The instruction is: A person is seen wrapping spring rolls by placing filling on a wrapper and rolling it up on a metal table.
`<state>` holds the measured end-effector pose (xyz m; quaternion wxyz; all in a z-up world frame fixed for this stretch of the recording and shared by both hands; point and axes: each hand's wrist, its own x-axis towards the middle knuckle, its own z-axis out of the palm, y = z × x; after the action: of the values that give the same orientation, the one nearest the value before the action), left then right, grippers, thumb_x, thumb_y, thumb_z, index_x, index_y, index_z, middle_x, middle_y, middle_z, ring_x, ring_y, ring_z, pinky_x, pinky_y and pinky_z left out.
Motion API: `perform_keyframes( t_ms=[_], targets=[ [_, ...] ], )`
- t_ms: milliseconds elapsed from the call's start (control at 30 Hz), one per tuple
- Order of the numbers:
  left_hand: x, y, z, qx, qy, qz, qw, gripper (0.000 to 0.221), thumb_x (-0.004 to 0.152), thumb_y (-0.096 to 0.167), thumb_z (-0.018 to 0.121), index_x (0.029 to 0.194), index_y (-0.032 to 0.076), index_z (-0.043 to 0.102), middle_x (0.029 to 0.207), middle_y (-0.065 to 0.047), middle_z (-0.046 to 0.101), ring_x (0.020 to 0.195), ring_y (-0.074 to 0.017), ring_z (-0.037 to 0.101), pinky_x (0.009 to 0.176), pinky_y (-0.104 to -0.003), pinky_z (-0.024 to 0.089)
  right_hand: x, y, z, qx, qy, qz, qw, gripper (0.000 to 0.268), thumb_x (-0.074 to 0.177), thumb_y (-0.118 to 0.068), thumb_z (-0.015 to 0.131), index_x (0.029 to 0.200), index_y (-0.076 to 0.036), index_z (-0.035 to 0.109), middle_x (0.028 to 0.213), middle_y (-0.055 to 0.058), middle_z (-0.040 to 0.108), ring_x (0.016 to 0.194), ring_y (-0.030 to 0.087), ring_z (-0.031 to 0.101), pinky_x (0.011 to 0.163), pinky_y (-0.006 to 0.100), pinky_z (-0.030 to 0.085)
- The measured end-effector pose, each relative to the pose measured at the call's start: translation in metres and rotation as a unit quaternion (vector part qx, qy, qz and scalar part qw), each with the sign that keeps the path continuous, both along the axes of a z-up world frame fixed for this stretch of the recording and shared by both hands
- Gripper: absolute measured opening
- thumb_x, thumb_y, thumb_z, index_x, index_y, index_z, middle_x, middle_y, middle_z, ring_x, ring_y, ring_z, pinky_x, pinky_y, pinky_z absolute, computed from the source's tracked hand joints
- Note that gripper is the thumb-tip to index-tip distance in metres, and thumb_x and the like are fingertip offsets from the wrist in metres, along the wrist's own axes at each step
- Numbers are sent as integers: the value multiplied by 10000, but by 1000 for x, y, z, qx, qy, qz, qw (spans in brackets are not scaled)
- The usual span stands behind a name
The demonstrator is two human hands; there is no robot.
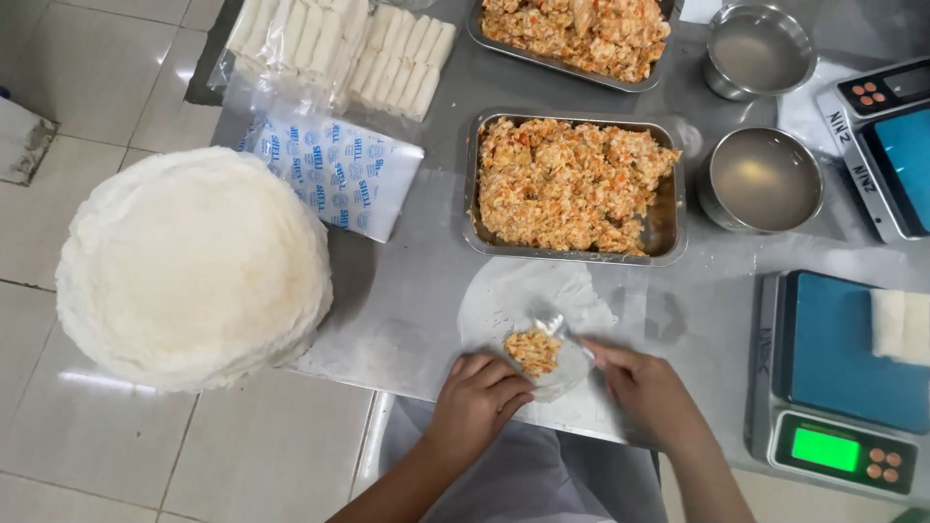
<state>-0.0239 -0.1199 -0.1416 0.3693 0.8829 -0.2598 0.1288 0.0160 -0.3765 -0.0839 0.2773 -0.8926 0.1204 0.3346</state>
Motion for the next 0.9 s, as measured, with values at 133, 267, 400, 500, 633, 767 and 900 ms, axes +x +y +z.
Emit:
perform_keyframes(
  t_ms=[133, 267, 400, 500, 633, 767, 900],
  targets=[
    [0, -1, -2, 10, -30, -11, 999, 113, 976, 257, 740, 903, 173, 721, 915, 48, 639, 906, -216, 570, 784, -398, 385, -8, -4, -28, -41, -225, 113, 967, 496, 1013, -290, 536, 1455, -516, 551, 983, -54, 710, 840, 216, 705, 653, 410, 532],
    [1, 12, 18, -23, 21, -14, 999, 112, 958, 270, 749, 949, 165, 787, 957, 42, 683, 938, -210, 576, 806, -392, 401, -20, -35, -49, 152, -414, 68, 895, 626, 926, 107, 458, 1472, -165, 599, 1077, 60, 585, 1045, 197, 635, 1010, 278, 457],
    [54, 9, 11, 54, 49, -59, 996, 123, 957, 305, 704, 919, 198, 752, 951, 42, 670, 996, -227, 562, 850, -411, 378, -7, -40, -52, 40, -428, -65, 900, 542, 1025, 33, 479, 1560, -47, 446, 1242, 196, 470, 1103, 325, 518, 995, 371, 400],
    [105, -3, -9, 65, 83, -73, 992, 130, 926, 326, 722, 919, 211, 783, 935, 69, 682, 997, -202, 548, 880, -405, 386, 1, -28, -64, 30, -497, -52, 866, 467, 968, 44, 513, 1420, -55, 579, 1328, 204, 493, 1185, 327, 506, 1057, 412, 409],
    [126, -9, -5, -10, 99, -61, 993, 154, 953, 171, 673, 1015, 118, 804, 995, -105, 734, 989, -321, 642, 875, -431, 502, 4, 48, -49, 60, -522, 152, 837, 431, 829, 35, 662, 1212, -137, 760, 1274, 154, 661, 1229, 363, 610, 1014, 458, 507],
    [112, 0, 19, -57, 151, 53, 986, 326, 995, 144, 617, 1309, 146, 706, 1232, -77, 712, 1162, -260, 675, 983, -383, 567, 11, 78, -40, 17, -451, 177, 875, 456, 886, -105, 697, 1340, -158, 693, 1277, 113, 636, 1238, 301, 575, 1071, 452, 453],
    [126, -14, 15, -559, 402, 156, 708, 346, 1015, 75, 517, 1354, 21, 480, 1144, -164, 688, 982, -228, 719, 950, -365, 613, 5, 77, -51, -50, -427, 196, 881, 450, 926, -203, 693, 1375, -202, 670, 1298, 55, 621, 1248, 243, 538, 1114, 472, 363]
  ],
)
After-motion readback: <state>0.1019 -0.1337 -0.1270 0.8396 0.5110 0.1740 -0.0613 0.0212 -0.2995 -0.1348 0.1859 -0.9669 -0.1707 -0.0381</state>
